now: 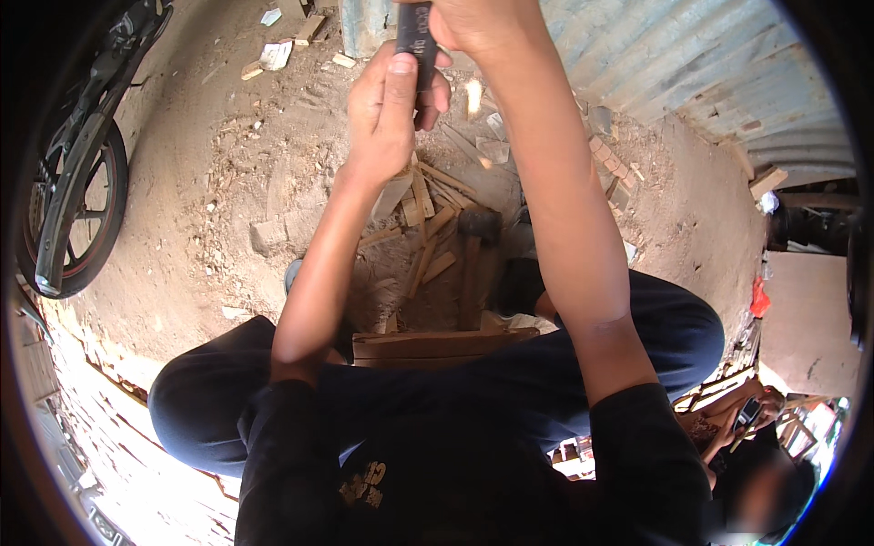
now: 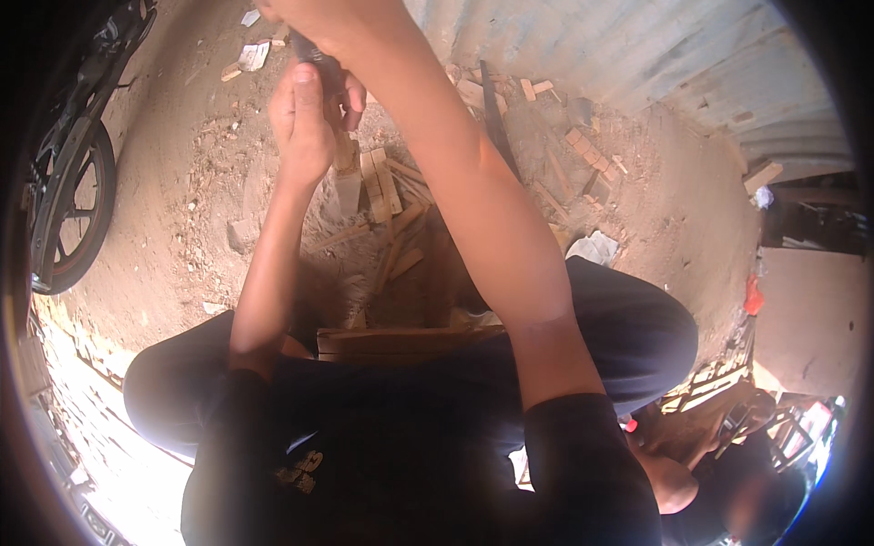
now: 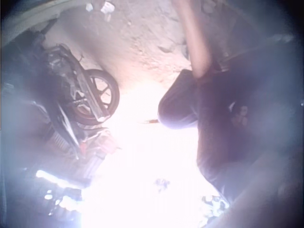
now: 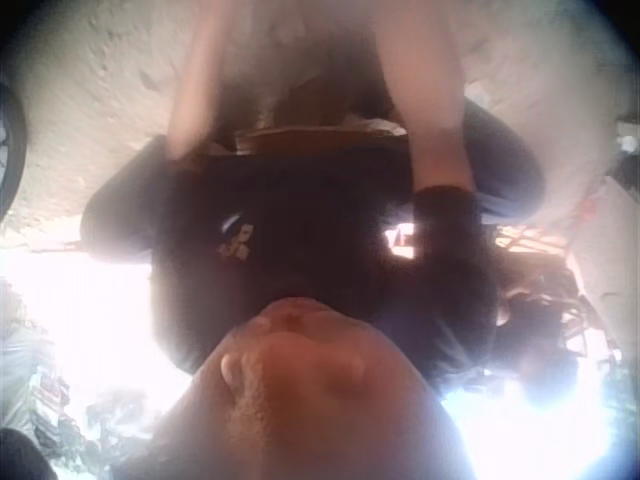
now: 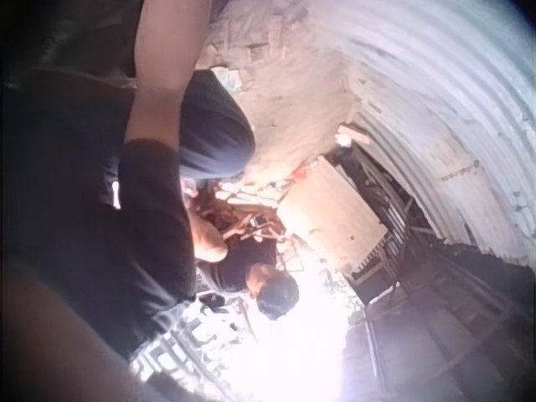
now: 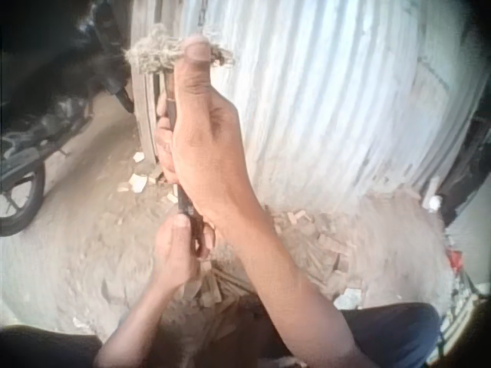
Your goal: The person sits on the ground and uses a chisel and mallet to carve a small wooden stick. They repeatedly strike the chisel to remove wood shavings and shape the piece.
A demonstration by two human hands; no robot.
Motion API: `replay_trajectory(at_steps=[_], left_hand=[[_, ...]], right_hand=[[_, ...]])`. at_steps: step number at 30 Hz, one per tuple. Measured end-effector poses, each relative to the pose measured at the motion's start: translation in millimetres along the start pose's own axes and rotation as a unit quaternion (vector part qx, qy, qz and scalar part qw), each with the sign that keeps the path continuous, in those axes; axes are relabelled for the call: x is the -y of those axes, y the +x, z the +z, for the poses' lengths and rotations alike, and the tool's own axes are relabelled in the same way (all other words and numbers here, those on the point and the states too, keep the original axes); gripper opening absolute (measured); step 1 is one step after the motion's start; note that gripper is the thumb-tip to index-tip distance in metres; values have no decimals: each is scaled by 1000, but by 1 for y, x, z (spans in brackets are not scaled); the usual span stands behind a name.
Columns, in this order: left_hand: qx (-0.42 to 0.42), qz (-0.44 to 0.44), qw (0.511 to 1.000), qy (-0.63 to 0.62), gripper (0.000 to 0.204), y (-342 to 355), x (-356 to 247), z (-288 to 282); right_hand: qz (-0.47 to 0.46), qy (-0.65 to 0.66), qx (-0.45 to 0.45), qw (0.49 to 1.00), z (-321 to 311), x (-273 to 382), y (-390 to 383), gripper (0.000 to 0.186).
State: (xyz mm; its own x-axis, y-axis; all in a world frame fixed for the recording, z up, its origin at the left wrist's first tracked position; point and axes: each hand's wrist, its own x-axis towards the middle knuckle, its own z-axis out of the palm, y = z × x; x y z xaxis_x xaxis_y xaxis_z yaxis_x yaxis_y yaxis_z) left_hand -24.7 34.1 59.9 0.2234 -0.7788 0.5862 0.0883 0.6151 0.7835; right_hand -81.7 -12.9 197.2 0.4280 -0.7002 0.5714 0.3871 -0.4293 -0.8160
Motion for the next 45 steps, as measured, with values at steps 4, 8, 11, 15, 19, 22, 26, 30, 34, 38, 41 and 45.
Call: replay_trajectory(at_steps=[4,8,11,15,19,22,26,30,34,38,41,45], left_hand=[[-24,37,996,73,36,-3,8,-2],[-53,46,997,44,35,-2,14,-1],[-39,35,998,45,36,2,13,-6],[-37,29,996,74,36,9,11,-17],[-53,32,997,55,35,12,13,-21],[-66,20,997,39,35,14,14,-22],[-63,28,997,46,37,18,16,-25],[-64,27,997,43,36,17,19,-26],[-83,22,994,71,34,18,20,-27],[-78,9,993,86,32,22,18,-29],[-66,2,995,74,31,25,18,-30],[-50,-15,996,67,31,25,19,-32]], right_hand=[[16,16,45,999,0,15,-2,67],[164,11,-44,985,-18,12,-13,64],[126,-6,-162,979,-63,-54,-44,41],[478,-464,-155,729,-124,-152,-185,63],[633,-418,27,651,-148,-219,-363,87],[664,-412,0,623,-146,-245,-421,92],[698,-360,76,614,-143,-243,-416,90],[751,-12,-167,639,-148,-237,-407,52],[665,316,-229,637,-164,-244,-394,22],[729,-13,-73,680,-176,-213,-319,20],[636,30,-138,759,-164,-138,-225,20],[444,-106,-106,884,-124,11,-94,30]])
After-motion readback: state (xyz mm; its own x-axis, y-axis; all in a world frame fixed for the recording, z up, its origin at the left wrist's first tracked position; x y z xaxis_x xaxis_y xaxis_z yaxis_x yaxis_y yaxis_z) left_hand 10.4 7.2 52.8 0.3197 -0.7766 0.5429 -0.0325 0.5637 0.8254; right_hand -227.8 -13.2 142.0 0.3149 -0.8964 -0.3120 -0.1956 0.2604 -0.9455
